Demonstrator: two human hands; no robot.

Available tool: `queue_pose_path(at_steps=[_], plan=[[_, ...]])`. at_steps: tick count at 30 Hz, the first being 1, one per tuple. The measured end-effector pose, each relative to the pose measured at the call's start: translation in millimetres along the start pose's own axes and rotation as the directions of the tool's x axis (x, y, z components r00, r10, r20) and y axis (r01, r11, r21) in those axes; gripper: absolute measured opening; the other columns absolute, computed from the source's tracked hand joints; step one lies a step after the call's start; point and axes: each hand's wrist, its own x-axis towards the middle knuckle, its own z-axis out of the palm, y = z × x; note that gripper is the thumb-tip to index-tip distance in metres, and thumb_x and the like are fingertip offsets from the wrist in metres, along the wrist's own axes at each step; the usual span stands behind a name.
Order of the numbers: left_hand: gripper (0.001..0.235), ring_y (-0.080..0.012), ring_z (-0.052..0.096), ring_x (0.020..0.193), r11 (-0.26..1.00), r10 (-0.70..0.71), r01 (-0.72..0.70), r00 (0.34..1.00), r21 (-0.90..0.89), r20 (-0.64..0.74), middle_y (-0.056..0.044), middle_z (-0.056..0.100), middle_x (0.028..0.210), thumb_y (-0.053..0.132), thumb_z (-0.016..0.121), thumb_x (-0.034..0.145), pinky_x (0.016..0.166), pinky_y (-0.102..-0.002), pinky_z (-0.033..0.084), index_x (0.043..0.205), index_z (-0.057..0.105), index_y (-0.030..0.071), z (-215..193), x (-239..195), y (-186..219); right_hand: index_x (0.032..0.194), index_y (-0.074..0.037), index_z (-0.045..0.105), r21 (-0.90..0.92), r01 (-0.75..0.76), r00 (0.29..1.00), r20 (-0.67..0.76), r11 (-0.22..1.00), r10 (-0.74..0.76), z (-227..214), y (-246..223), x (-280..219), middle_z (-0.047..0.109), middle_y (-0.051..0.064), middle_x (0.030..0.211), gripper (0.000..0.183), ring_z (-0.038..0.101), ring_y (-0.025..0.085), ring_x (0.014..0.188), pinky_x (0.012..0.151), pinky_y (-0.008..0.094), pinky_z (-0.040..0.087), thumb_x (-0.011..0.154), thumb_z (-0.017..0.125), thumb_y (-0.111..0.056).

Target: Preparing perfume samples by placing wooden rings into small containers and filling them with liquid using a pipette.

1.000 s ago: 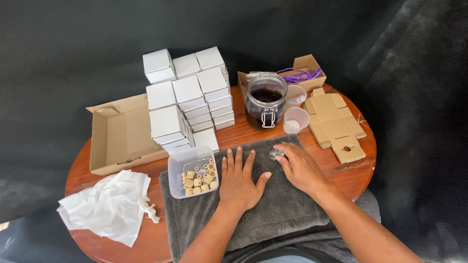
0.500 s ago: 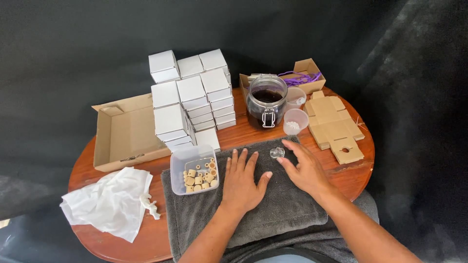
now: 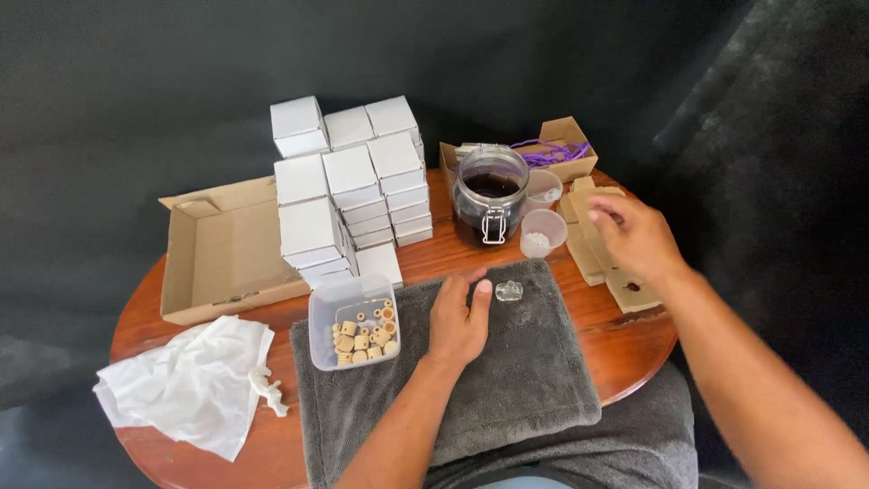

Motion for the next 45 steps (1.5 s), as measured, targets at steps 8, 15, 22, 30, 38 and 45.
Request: queue_pose_path(at_steps=[8,15,22,30,38,45], plan=[[0.009,-0.0261,0.071,0.093,0.994,0.106,-0.102,0.989,0.044,-0.104,-0.003,0.064,0.087,0.023,0.071,0.096,0.079,-0.037,0.057,0.099,0.071,0.015,9,5,-24,0.126,-0.025,0.075,-0.129,-0.228,0.934,0.250,0.965,0.254,18,-26,60,0.078,0.011,0.098,0.039,0.073,0.028,0.094,0.087,0.040,0.056,0.090,0.073,-0.038],[0.008,-0.0284,0.071,0.091,0.995,0.098,-0.100,0.989,-0.016,-0.108,-0.005,0.066,0.089,0.016,0.076,0.091,0.078,-0.039,0.057,0.091,0.069,0.013,3,5,-11,0.119,-0.026,0.078,-0.215,-0.282,0.897,0.285,0.935,0.336,32,-20,78,0.079,0.009,0.103,0.038,0.075,0.024,0.092,0.084,0.036,0.058,0.084,0.076,-0.039],[0.008,-0.0263,0.071,0.090,0.995,0.076,-0.082,0.990,-0.049,-0.115,-0.004,0.066,0.088,0.016,0.077,0.090,0.077,-0.038,0.057,0.088,0.069,0.013,5,4,-14,0.113,-0.026,0.080,-0.247,-0.287,0.899,0.264,0.926,0.349,36,-21,81,0.079,0.008,0.104,0.037,0.076,0.023,0.091,0.085,0.036,0.058,0.080,0.079,-0.043],[0.009,-0.0263,0.072,0.086,0.996,0.085,-0.088,0.991,-0.025,-0.104,-0.005,0.066,0.085,0.017,0.078,0.087,0.078,-0.040,0.057,0.087,0.070,0.014,4,4,-12,0.112,-0.025,0.080,-0.354,-0.255,0.899,0.256,0.900,0.355,34,-35,76,0.079,0.004,0.111,0.035,0.072,0.030,0.107,0.091,0.041,0.058,0.083,0.070,-0.042],[0.008,-0.0231,0.073,0.084,0.995,0.098,-0.100,0.989,-0.012,-0.112,-0.002,0.066,0.084,0.017,0.078,0.086,0.078,-0.038,0.058,0.085,0.070,0.015,5,3,-12,0.107,-0.026,0.082,-0.411,-0.220,0.911,0.238,0.885,0.337,34,-41,76,0.080,0.003,0.108,0.031,0.072,0.033,0.108,0.094,0.043,0.058,0.084,0.066,-0.041],[0.010,-0.0223,0.072,0.081,0.997,0.080,-0.080,0.991,-0.004,-0.110,-0.001,0.065,0.081,0.018,0.080,0.083,0.077,-0.037,0.058,0.083,0.070,0.016,6,2,-11,0.103,-0.023,0.082,-0.460,-0.155,0.931,0.227,0.874,0.285,22,-61,72,0.080,0.013,0.106,0.028,0.072,0.040,0.106,0.093,0.048,0.058,0.087,0.061,-0.033]])
